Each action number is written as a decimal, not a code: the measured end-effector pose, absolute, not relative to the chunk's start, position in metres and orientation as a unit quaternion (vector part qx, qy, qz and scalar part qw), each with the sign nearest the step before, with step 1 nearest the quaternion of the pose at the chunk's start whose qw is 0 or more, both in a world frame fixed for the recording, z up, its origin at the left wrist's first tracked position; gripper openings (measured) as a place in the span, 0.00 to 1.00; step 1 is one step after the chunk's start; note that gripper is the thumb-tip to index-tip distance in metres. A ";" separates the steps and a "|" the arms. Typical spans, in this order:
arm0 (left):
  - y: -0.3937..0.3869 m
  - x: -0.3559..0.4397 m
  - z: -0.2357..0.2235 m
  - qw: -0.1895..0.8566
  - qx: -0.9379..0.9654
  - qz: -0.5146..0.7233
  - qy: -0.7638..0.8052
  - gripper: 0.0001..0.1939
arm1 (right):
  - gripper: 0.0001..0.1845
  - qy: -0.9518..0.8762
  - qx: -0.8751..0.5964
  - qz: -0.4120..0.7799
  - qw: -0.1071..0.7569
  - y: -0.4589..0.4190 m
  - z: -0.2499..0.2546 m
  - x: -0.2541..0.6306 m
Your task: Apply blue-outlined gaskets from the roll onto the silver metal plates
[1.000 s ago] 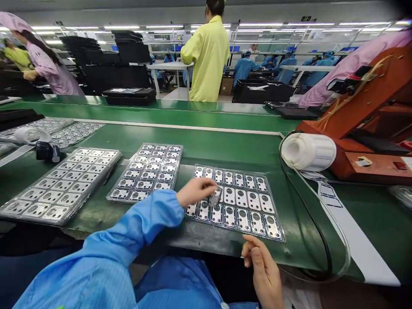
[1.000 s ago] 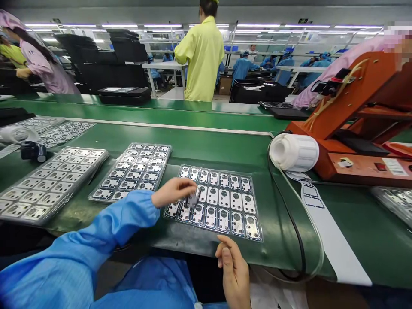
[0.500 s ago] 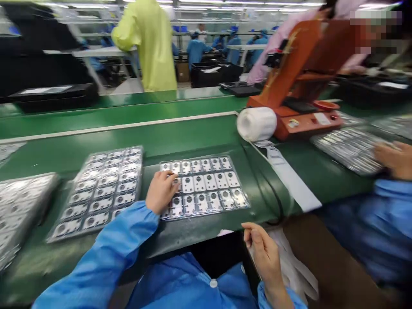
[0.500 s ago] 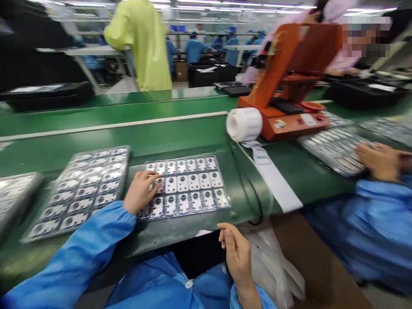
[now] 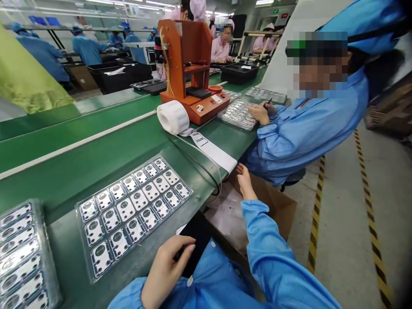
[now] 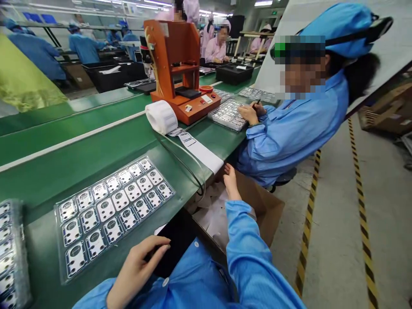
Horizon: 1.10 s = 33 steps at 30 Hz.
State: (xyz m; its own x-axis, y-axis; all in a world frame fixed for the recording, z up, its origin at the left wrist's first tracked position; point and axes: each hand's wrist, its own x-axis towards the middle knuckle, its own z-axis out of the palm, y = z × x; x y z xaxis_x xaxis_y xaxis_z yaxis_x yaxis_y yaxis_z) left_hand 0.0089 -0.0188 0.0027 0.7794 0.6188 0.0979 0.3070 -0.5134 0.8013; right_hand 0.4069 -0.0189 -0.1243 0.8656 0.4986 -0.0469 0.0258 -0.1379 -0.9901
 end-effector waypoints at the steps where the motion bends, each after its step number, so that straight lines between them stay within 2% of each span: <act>1: -0.020 0.017 -0.002 0.429 0.846 0.165 0.268 0.12 | 0.20 -0.200 -0.728 0.215 0.619 -0.013 -0.126 0.413; 8: -0.022 0.048 -0.020 0.502 0.825 0.064 0.253 0.14 | 0.18 -0.303 -0.704 0.400 0.502 -0.049 -0.137 0.414; 11: -0.019 0.064 -0.024 0.520 0.813 0.061 0.256 0.13 | 0.20 -0.320 -0.694 0.420 0.490 -0.086 -0.133 0.409; 14: -0.015 0.094 -0.031 0.534 0.801 0.090 0.256 0.14 | 0.25 -0.321 -0.688 0.395 0.517 -0.118 -0.119 0.402; 16: -0.014 0.120 -0.036 0.548 0.789 0.117 0.254 0.21 | 0.26 -0.320 -0.685 0.368 0.541 -0.130 -0.108 0.397; 19: -0.014 0.161 -0.043 0.575 0.771 0.135 0.238 0.37 | 0.27 -0.322 -0.680 0.324 0.574 -0.131 -0.092 0.385; 21: -0.015 0.183 -0.046 0.603 0.753 0.144 0.220 0.42 | 0.32 -0.328 -0.675 0.295 0.591 -0.126 -0.084 0.375; 24: -0.016 0.201 -0.049 0.620 0.724 0.185 0.239 0.33 | 0.40 -0.351 -0.670 0.255 0.603 -0.121 -0.072 0.362; 26: -0.014 0.205 -0.049 0.611 0.716 0.211 0.262 0.24 | 0.41 -0.375 -0.669 0.231 0.599 -0.123 -0.063 0.357; 33: -0.005 0.198 -0.048 0.619 0.698 0.246 0.262 0.14 | 0.17 -0.450 -0.696 0.161 0.536 -0.128 -0.034 0.357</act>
